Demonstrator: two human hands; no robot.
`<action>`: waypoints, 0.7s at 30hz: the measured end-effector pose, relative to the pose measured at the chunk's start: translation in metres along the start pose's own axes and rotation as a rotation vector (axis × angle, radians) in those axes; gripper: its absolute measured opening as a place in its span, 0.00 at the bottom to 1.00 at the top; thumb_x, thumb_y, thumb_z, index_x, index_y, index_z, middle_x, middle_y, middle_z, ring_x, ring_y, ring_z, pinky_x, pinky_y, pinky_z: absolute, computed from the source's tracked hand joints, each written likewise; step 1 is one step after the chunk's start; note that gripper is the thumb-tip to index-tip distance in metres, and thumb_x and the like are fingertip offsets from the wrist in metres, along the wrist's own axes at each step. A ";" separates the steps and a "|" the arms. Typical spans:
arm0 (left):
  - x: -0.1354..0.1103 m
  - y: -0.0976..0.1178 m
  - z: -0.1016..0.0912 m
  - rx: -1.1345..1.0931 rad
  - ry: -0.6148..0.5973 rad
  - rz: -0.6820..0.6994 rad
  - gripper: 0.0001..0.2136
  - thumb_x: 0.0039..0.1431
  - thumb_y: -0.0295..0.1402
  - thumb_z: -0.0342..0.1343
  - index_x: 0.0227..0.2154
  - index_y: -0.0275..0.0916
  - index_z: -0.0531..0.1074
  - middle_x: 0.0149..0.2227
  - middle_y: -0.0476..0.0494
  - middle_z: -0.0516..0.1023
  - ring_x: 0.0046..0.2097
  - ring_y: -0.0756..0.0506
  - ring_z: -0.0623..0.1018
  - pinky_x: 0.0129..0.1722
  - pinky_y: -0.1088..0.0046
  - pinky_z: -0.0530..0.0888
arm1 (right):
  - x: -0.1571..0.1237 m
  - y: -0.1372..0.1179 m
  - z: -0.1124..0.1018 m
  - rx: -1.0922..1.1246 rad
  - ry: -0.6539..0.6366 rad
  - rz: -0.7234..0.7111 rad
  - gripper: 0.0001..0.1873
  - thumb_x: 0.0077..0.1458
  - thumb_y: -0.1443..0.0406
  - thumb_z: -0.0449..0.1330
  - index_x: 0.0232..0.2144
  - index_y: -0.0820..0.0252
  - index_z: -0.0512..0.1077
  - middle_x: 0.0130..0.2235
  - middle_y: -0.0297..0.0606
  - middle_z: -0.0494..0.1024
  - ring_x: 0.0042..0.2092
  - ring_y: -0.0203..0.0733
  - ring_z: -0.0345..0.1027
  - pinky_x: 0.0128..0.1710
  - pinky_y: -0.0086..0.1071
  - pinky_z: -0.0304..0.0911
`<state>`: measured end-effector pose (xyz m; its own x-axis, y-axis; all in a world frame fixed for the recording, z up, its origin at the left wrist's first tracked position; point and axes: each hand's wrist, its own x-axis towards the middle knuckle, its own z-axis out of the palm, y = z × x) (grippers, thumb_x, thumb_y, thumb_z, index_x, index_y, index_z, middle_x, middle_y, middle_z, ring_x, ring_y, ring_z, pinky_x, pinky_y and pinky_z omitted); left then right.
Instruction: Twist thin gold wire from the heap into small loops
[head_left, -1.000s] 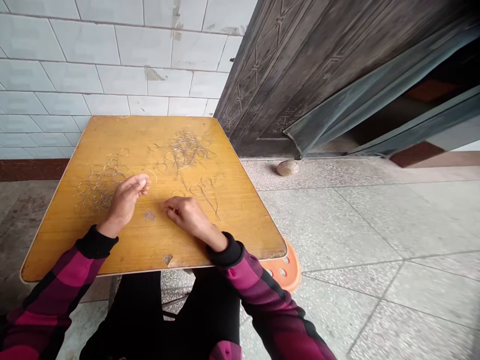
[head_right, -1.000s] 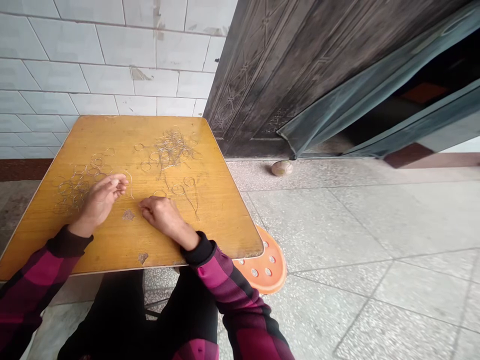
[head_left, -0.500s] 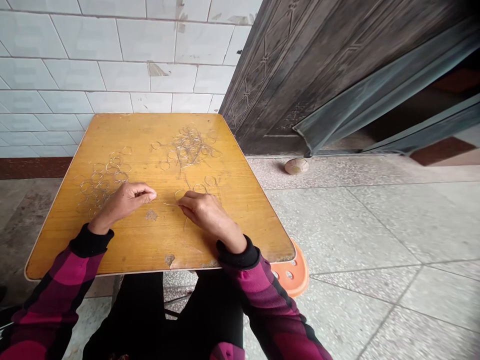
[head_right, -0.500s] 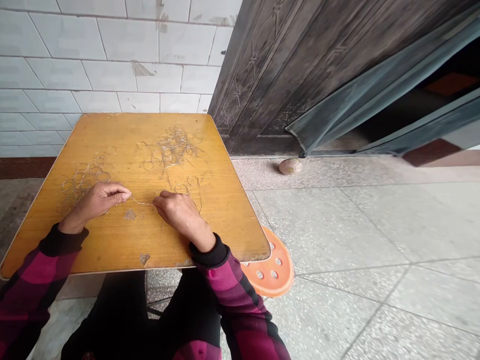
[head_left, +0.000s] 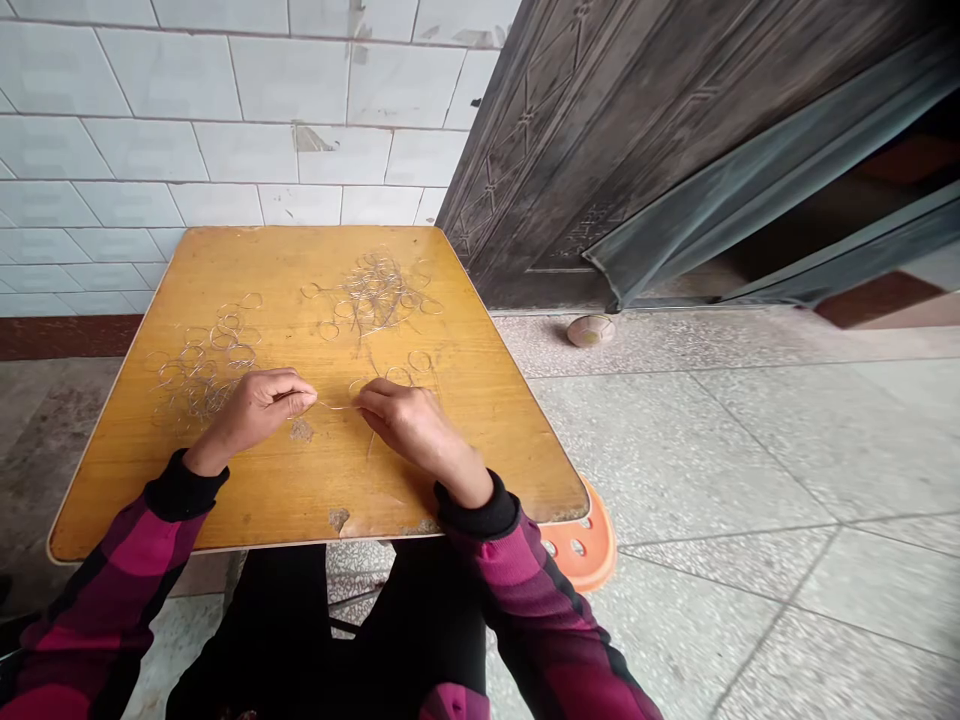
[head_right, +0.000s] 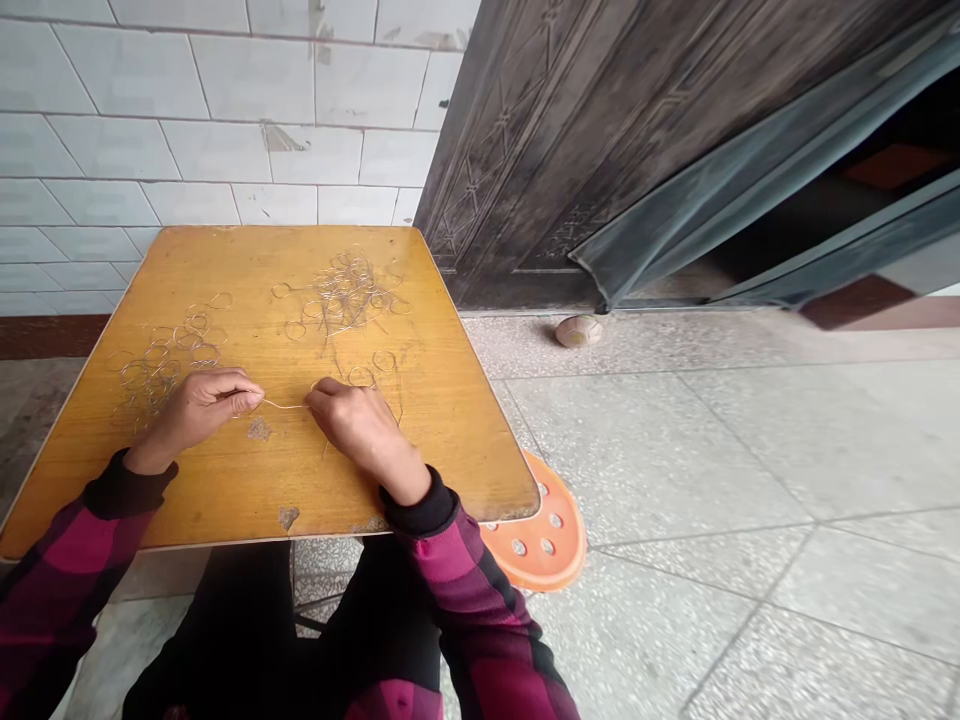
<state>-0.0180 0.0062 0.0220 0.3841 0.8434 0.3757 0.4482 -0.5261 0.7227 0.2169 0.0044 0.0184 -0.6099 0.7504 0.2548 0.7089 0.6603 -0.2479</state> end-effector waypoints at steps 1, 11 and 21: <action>0.000 0.000 0.003 -0.028 0.031 -0.039 0.06 0.57 0.30 0.56 0.26 0.38 0.75 0.24 0.50 0.74 0.26 0.52 0.71 0.27 0.77 0.66 | 0.000 -0.004 0.002 -0.029 0.038 0.008 0.12 0.63 0.68 0.51 0.40 0.58 0.75 0.41 0.38 0.77 0.31 0.33 0.65 0.26 0.31 0.45; -0.006 -0.002 0.040 -0.260 0.230 -0.235 0.08 0.57 0.33 0.55 0.24 0.38 0.72 0.20 0.53 0.67 0.23 0.53 0.65 0.24 0.76 0.63 | 0.009 -0.038 0.029 -0.204 0.212 0.082 0.15 0.64 0.68 0.48 0.28 0.60 0.71 0.25 0.36 0.73 0.25 0.34 0.58 0.24 0.33 0.40; -0.009 -0.010 0.046 -0.388 0.407 -0.312 0.08 0.56 0.36 0.57 0.26 0.38 0.73 0.21 0.52 0.69 0.23 0.52 0.65 0.24 0.76 0.63 | 0.016 -0.047 0.032 0.474 0.133 0.195 0.09 0.61 0.66 0.51 0.31 0.61 0.69 0.23 0.33 0.73 0.23 0.32 0.62 0.27 0.26 0.54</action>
<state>0.0110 -0.0012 -0.0151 -0.0885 0.9644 0.2493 0.1355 -0.2363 0.9622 0.1627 -0.0132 0.0045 -0.4105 0.8710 0.2700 0.5479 0.4723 -0.6905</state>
